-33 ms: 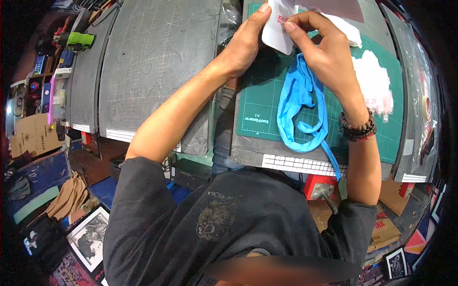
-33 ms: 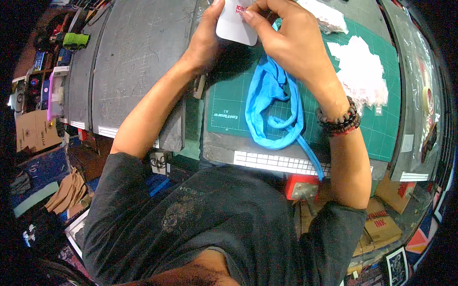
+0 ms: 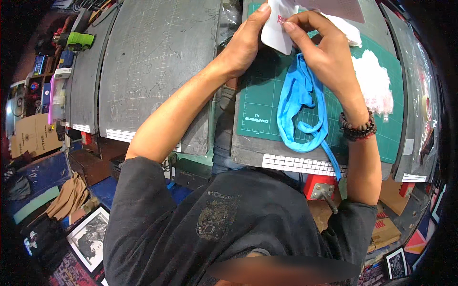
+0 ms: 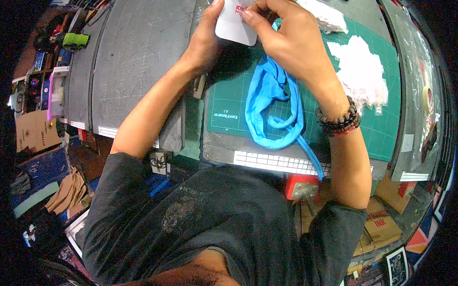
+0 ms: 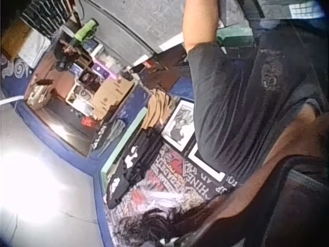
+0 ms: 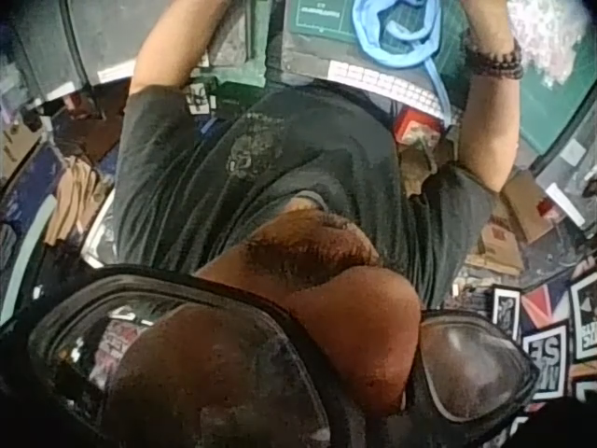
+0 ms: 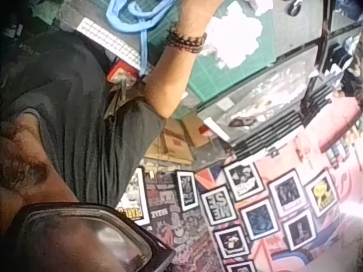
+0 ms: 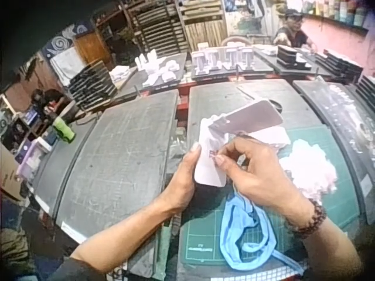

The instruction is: Assembling an ID card holder by applying adhesive and attaching a blue lanyard strap.

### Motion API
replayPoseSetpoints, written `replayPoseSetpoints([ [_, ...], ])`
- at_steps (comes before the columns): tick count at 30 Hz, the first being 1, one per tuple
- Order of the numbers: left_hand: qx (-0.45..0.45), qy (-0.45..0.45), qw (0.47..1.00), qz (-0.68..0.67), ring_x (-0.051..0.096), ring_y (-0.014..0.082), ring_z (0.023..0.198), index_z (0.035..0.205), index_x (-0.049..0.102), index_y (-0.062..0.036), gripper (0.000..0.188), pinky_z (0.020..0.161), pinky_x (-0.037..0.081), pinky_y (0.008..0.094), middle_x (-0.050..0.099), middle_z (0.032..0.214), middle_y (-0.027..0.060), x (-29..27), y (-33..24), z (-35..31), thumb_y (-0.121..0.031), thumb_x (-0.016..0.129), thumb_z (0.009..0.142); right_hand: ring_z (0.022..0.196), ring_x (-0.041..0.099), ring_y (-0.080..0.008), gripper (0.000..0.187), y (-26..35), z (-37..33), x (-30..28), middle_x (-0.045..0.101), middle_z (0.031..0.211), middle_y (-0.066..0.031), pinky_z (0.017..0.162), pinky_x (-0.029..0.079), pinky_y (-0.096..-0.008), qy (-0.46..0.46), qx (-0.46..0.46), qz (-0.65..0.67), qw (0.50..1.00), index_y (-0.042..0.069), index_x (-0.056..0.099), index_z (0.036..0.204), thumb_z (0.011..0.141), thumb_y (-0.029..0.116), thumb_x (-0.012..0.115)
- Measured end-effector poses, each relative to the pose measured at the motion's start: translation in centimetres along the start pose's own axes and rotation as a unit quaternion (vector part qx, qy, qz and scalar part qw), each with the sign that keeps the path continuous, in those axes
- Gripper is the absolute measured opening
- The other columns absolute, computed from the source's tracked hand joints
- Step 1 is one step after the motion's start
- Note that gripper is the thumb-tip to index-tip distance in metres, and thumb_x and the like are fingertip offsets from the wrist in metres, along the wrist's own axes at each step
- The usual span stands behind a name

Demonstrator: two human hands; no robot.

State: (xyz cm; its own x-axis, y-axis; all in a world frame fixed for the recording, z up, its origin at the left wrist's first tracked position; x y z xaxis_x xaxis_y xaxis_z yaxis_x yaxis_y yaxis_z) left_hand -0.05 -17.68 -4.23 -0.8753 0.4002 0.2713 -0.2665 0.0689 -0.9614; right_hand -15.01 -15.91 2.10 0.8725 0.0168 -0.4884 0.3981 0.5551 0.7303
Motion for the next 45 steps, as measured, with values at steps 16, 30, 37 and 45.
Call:
replayPoseSetpoints([
  [16,0.003,-0.017,0.999,-0.029,0.064,0.0169,0.099,0.133,0.057,-0.0030,0.065,0.090,0.050,0.0319,0.066,0.111,0.0062,0.4,-1.0,0.0,-0.058,0.033,0.108,0.075,0.065,-0.0186,0.020,1.9,0.5,-0.8,0.071,0.083,-0.0137,0.068,0.050,-0.0322,0.004,0.123,0.043,0.991,-0.005,0.073,0.094,0.096,0.015,0.071],
  [30,0.038,-0.027,0.998,-0.050,0.065,0.0208,0.109,0.137,0.055,-0.0015,0.062,0.096,0.050,0.0356,0.067,0.119,0.0104,0.0,-1.5,0.2,-0.052,0.033,0.109,0.078,0.069,-0.0285,0.014,3.2,0.2,-1.1,0.069,0.087,-0.0148,0.068,0.053,-0.0352,-0.045,-0.107,-0.017,0.993,-0.001,0.077,0.100,0.086,0.003,0.072],
  [37,0.013,-0.047,0.995,-0.085,0.066,0.0227,0.110,0.135,0.057,-0.0017,0.063,0.098,0.050,0.0373,0.068,0.119,0.0115,-0.6,-0.7,0.3,-0.052,0.031,0.109,0.078,0.066,-0.0203,0.024,4.0,-0.6,-0.2,0.066,0.089,-0.0061,0.067,0.053,-0.0327,-0.027,-0.223,-0.175,0.959,0.009,0.078,0.111,0.087,0.007,0.075],
  [45,0.025,-0.048,0.993,-0.101,0.066,0.0230,0.109,0.132,0.060,-0.0021,0.059,0.098,0.050,0.0374,0.070,0.117,0.0110,-1.4,-0.3,0.2,-0.048,0.031,0.108,0.076,0.066,-0.0237,0.032,4.1,-0.8,-0.3,0.065,0.090,-0.0066,0.067,0.054,-0.0356,-0.042,-0.247,-0.169,0.953,0.013,0.079,0.112,0.083,0.002,0.075],
])
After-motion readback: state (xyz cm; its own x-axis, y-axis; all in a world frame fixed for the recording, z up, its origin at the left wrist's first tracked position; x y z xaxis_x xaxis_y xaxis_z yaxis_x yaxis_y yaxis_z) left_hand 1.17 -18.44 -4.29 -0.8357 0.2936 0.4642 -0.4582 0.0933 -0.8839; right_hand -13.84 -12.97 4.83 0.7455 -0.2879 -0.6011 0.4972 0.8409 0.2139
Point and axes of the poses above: each hand's wrist, its own z-axis towards the middle knuckle, its own x-axis out of the palm, y = z × x, the point moved 6 cm from there along z, towards the middle knuckle
